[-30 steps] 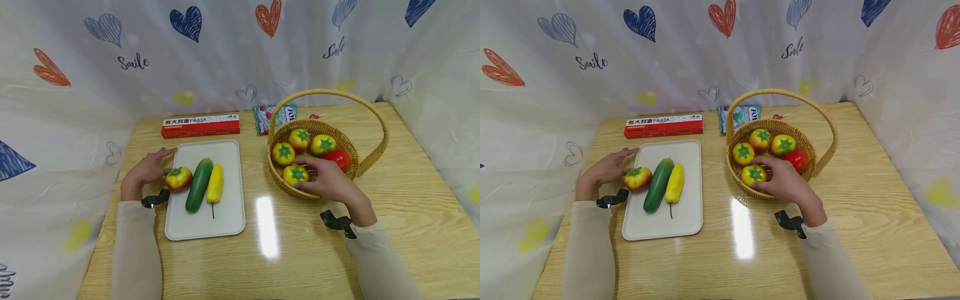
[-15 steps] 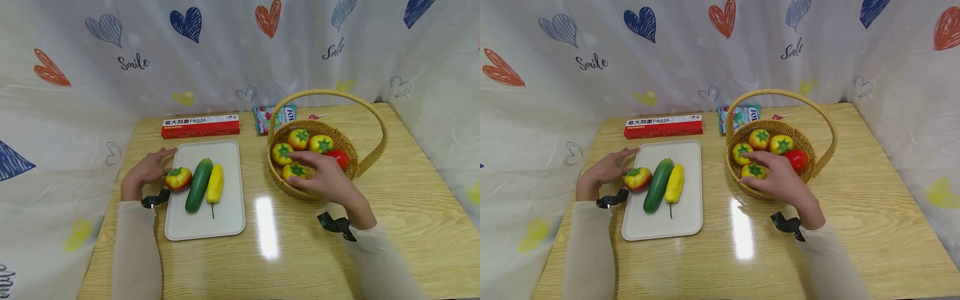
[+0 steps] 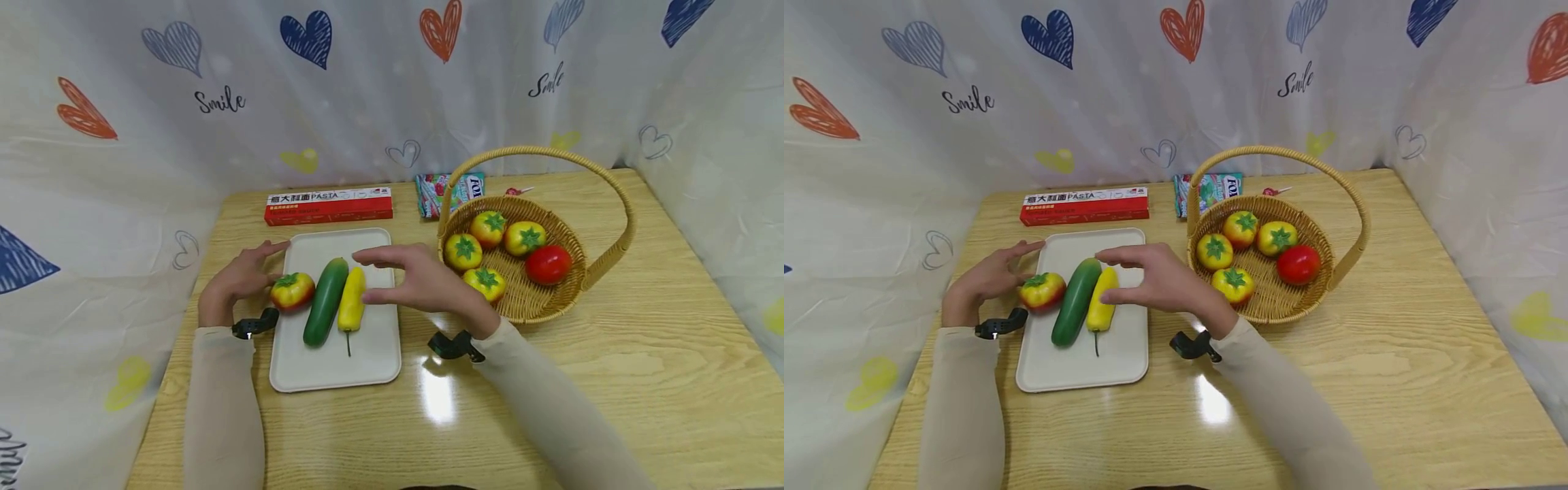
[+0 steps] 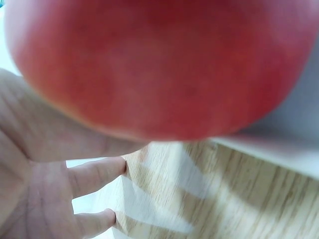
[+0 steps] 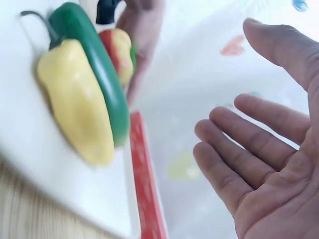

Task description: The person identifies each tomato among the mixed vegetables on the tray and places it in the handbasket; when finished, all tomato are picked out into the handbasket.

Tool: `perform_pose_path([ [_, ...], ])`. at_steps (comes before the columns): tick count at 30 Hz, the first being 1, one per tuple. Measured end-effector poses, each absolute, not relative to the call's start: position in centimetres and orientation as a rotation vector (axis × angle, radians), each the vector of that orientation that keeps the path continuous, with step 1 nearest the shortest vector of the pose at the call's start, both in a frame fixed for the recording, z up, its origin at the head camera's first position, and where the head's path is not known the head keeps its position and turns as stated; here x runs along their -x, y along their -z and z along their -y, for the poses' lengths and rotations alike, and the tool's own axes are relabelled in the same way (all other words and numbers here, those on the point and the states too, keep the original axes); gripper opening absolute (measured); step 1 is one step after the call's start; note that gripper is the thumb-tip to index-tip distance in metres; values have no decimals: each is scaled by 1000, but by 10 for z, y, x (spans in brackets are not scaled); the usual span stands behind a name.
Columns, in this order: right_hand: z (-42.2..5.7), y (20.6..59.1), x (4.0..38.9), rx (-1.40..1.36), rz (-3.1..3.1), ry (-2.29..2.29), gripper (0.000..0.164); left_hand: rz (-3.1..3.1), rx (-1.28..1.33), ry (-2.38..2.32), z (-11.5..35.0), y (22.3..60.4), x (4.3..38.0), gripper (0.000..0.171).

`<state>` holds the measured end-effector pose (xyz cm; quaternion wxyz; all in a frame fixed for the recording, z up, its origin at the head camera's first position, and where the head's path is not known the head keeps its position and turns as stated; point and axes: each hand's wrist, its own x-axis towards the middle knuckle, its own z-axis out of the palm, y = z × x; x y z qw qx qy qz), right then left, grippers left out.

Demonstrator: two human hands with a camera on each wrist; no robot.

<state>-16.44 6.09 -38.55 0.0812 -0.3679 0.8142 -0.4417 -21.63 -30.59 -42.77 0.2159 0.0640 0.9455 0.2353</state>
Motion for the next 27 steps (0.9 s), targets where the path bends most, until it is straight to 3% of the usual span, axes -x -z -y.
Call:
perform_pose_path([
  [13, 38, 400, 209, 1226, -2352, 1003, 64, -2635, -212, -662, 306, 427, 215, 72],
  [22, 73, 414, 221, 1224, -2400, 635, 68, -2644, -241, -667, 306, 427, 215, 71],
  [27, 77, 416, 220, 1311, -2376, 637, 62, -2649, -247, -663, 306, 427, 215, 67],
])
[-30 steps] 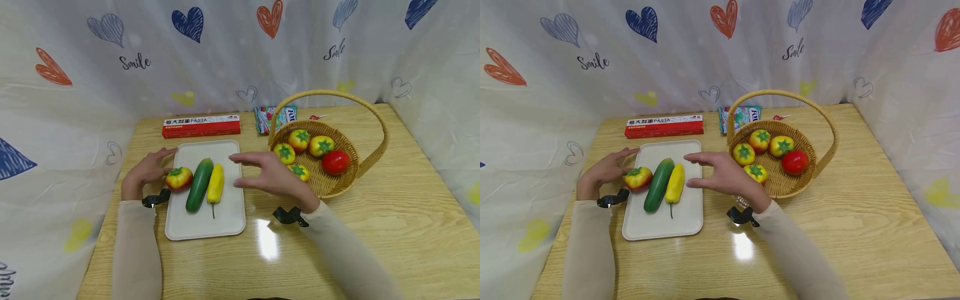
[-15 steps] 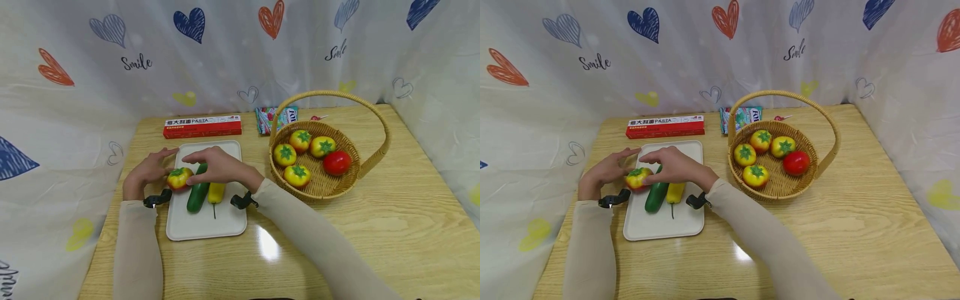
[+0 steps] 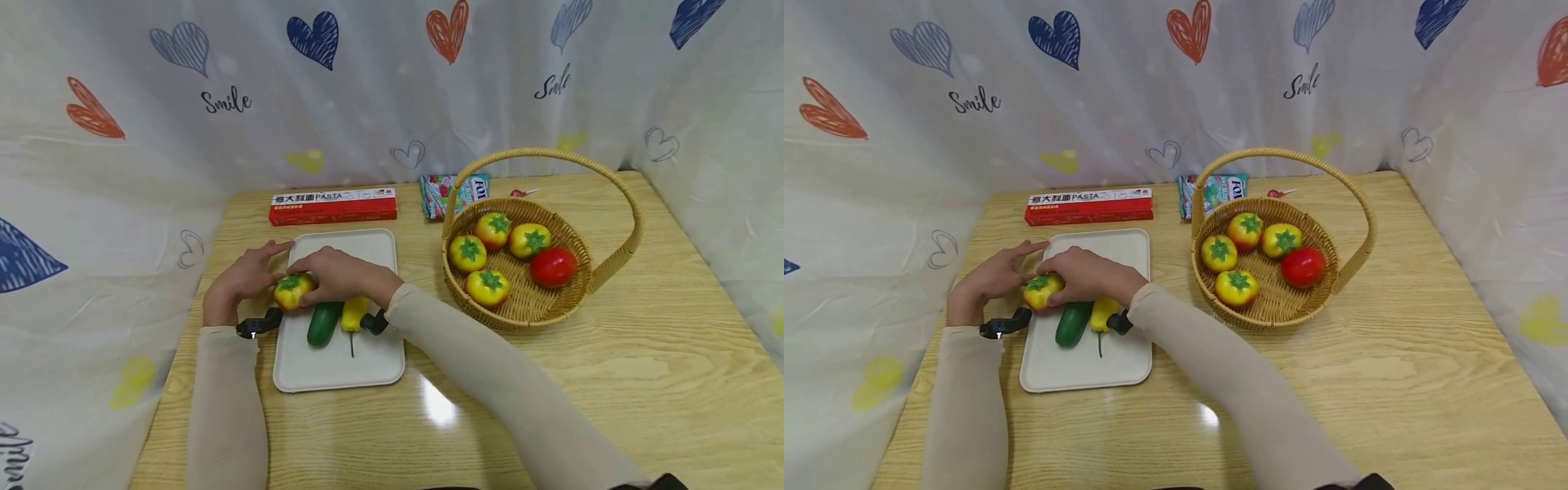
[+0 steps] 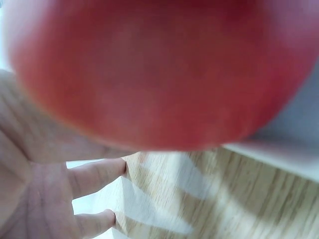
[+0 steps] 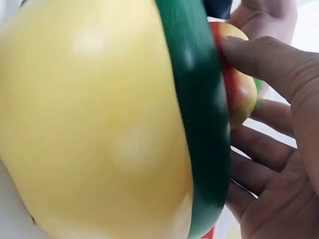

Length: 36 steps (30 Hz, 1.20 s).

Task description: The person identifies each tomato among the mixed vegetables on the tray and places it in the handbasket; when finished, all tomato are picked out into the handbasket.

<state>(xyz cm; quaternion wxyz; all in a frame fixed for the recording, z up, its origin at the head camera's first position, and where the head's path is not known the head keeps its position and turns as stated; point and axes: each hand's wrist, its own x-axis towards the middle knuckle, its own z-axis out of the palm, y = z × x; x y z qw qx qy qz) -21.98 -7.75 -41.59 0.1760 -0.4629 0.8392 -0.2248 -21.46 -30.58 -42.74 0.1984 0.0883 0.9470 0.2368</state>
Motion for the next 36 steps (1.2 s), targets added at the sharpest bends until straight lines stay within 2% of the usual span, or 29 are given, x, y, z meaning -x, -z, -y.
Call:
perform_pose_path([
  [9, 47, 391, 200, 1336, -2466, 922, 60, -2621, -188, -680, 306, 429, 216, 74],
  [18, -60, 367, 165, 1202, -2576, 1271, 59, -2612, -155, -676, 304, 428, 216, 77],
  [28, -195, 382, 141, 658, -3020, 1242, 62, -2629, -203, -687, 307, 429, 212, 75],
  [32, -226, 395, 136, 476, -3107, 1190, 60, -2626, -207, -691, 306, 429, 212, 74],
  [36, -238, 402, 136, 408, -3119, 1194, 59, -2631, -206, -690, 306, 429, 214, 75],
])
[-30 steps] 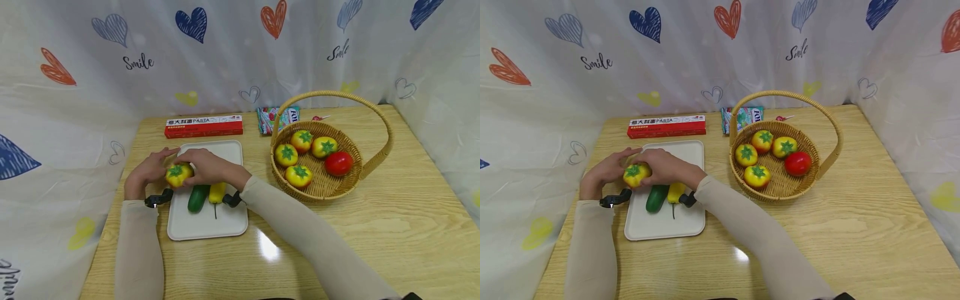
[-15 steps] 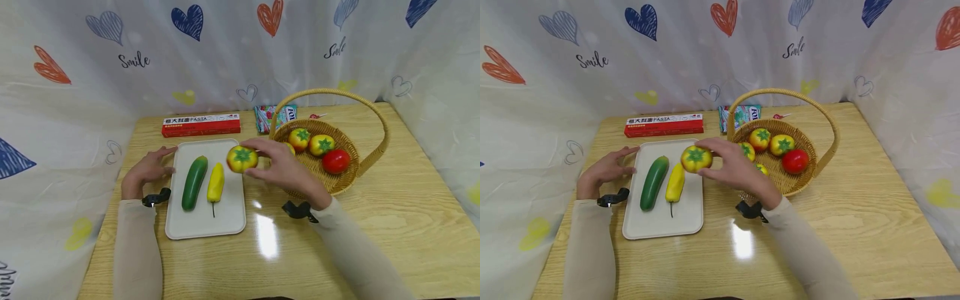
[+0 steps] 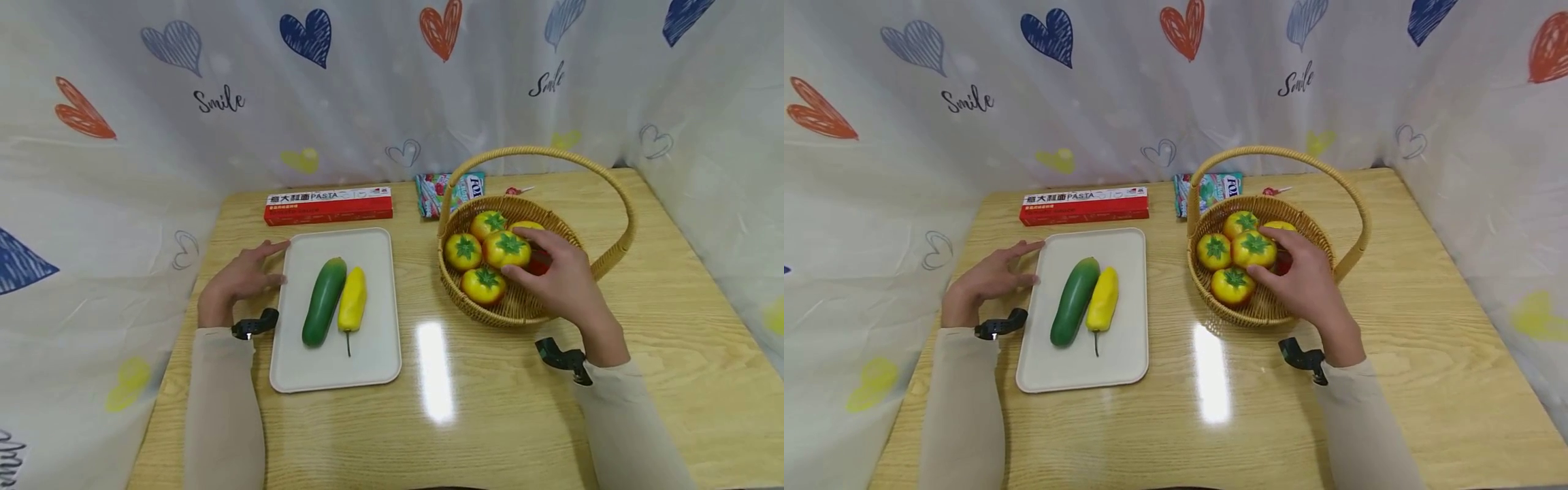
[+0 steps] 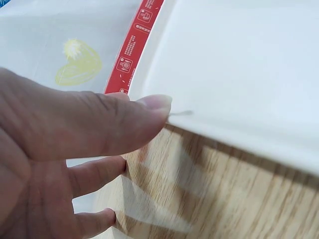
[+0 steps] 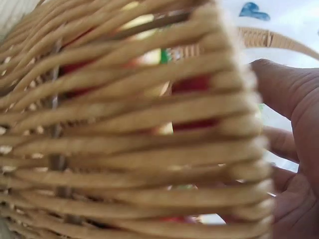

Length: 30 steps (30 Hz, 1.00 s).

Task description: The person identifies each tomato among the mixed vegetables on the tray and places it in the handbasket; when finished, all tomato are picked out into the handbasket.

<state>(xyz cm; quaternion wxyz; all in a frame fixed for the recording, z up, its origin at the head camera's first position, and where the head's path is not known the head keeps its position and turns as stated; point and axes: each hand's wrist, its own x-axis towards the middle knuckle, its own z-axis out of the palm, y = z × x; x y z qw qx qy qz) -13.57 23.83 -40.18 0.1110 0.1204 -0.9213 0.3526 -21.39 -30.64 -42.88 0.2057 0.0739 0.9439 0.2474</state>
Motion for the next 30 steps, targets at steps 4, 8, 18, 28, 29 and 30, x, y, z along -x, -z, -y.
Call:
perform_pose_path([
  [4, -241, 405, 138, -336, 2740, -984, 61, -2630, -208, -688, 305, 429, 215, 75],
  [8, -243, 410, 139, -326, 2810, -914, 64, -2631, -217, -672, 304, 430, 215, 75],
  [18, -232, 413, 146, -337, 2783, -811, 40, -2628, -203, -643, 308, 428, 218, 76],
  [28, -214, 413, 154, -384, 2835, -707, 52, -2614, -173, -655, 307, 429, 217, 76],
  [29, -214, 411, 152, -381, 2831, -720, 52, -2613, -171, -650, 307, 429, 217, 76],
  [30, -214, 410, 151, -380, 2822, -732, 51, -2614, -174, -646, 307, 429, 217, 76],
])
